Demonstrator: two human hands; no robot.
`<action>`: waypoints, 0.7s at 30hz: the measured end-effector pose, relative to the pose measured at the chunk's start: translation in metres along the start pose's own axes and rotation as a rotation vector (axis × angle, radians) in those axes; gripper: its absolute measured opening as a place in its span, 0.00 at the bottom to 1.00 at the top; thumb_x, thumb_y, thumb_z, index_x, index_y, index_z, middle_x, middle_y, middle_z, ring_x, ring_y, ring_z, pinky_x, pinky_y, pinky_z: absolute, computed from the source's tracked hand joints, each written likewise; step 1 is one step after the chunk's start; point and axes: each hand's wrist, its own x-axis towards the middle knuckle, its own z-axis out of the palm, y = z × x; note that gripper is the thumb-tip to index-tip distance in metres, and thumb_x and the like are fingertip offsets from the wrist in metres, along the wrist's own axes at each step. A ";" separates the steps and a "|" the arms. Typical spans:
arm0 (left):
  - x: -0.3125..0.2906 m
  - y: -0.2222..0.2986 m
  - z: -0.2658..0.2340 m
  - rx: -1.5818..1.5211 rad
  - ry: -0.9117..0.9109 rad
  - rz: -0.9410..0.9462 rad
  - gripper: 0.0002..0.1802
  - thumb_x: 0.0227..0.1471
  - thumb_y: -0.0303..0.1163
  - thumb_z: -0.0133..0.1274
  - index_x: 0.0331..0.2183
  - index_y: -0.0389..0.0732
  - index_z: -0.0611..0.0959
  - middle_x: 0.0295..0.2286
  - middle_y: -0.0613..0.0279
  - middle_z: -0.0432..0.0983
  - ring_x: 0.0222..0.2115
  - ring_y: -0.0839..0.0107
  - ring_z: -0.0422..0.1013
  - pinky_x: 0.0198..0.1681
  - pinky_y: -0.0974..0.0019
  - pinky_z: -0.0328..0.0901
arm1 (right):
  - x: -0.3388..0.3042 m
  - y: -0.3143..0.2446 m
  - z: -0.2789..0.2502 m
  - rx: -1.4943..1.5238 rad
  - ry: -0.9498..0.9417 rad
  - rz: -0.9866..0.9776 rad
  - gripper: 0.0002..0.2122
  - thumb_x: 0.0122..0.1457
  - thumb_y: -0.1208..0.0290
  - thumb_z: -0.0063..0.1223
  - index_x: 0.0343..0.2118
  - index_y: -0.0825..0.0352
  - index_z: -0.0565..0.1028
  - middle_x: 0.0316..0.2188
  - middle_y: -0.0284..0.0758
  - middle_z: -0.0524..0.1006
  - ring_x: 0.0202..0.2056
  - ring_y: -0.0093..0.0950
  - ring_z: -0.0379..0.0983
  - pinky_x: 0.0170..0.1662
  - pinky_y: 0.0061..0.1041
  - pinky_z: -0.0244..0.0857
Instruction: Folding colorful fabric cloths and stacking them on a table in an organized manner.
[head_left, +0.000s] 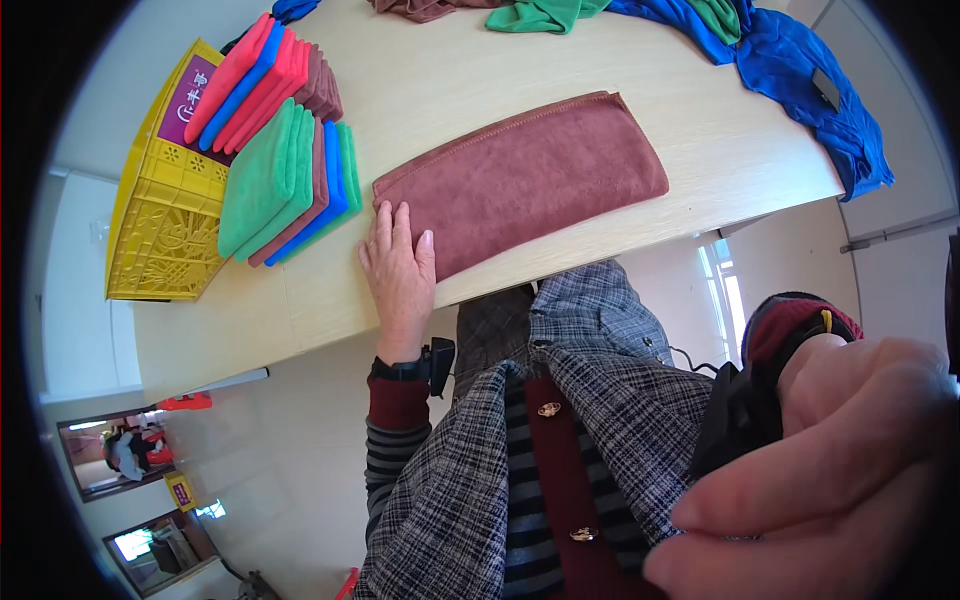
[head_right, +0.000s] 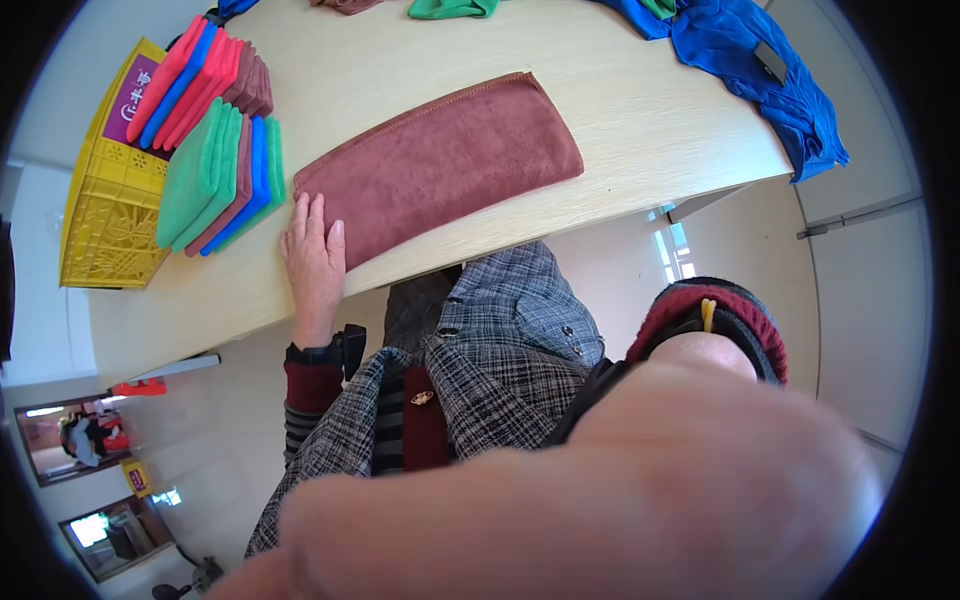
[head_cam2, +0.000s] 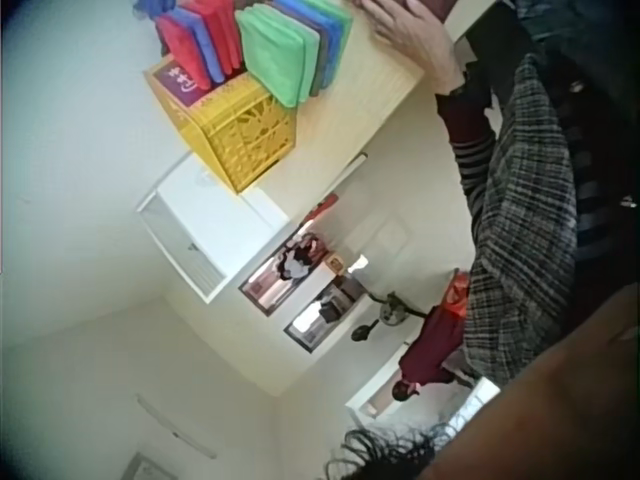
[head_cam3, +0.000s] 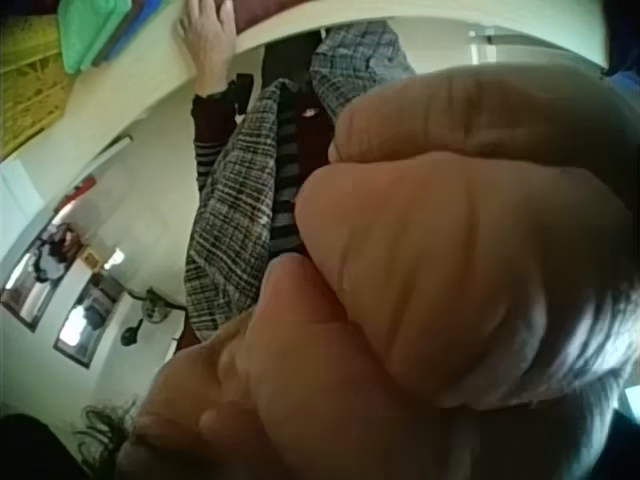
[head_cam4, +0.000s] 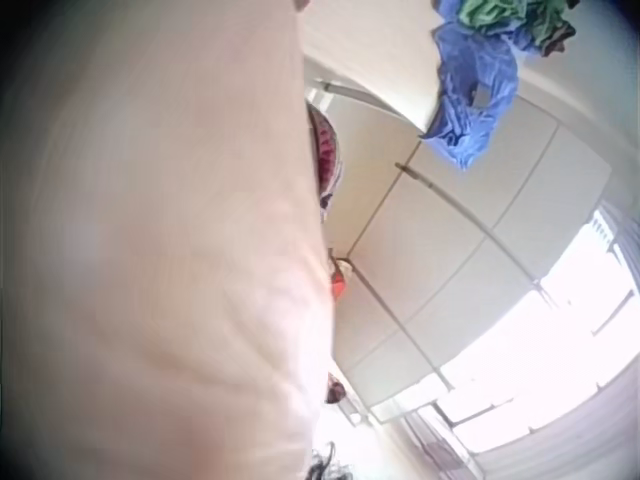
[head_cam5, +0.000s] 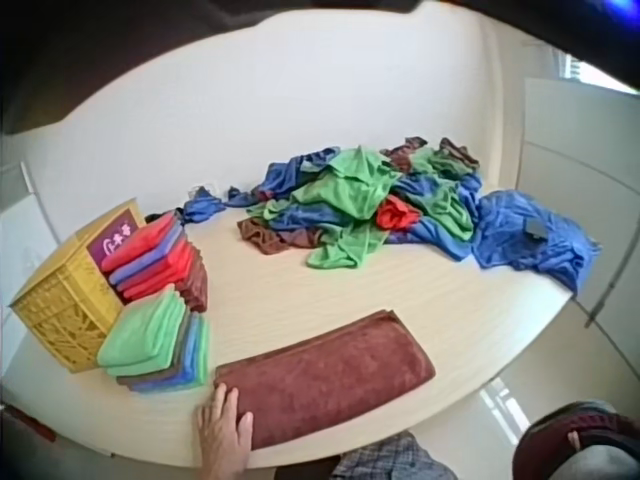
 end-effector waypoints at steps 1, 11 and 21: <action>-0.001 -0.002 -0.002 0.004 0.001 -0.004 0.29 0.65 0.45 0.45 0.60 0.39 0.70 0.63 0.48 0.59 0.64 0.51 0.55 0.66 0.40 0.46 | 0.007 0.005 -0.004 0.006 -0.001 0.004 0.17 0.69 0.70 0.43 0.56 0.73 0.71 0.42 0.45 0.81 0.39 0.33 0.80 0.44 0.27 0.74; 0.001 0.001 -0.001 -0.027 -0.005 -0.011 0.29 0.64 0.45 0.46 0.60 0.39 0.70 0.62 0.49 0.60 0.64 0.51 0.55 0.66 0.40 0.45 | 0.027 -0.003 0.029 0.030 0.023 0.100 0.17 0.69 0.68 0.43 0.55 0.73 0.72 0.42 0.44 0.81 0.39 0.32 0.80 0.44 0.25 0.73; 0.020 0.015 -0.024 0.083 0.106 0.102 0.28 0.63 0.44 0.48 0.58 0.39 0.72 0.61 0.49 0.63 0.64 0.49 0.55 0.67 0.40 0.44 | 0.088 0.054 0.027 -0.106 0.001 0.130 0.21 0.70 0.63 0.41 0.58 0.74 0.70 0.46 0.46 0.79 0.43 0.36 0.78 0.48 0.27 0.70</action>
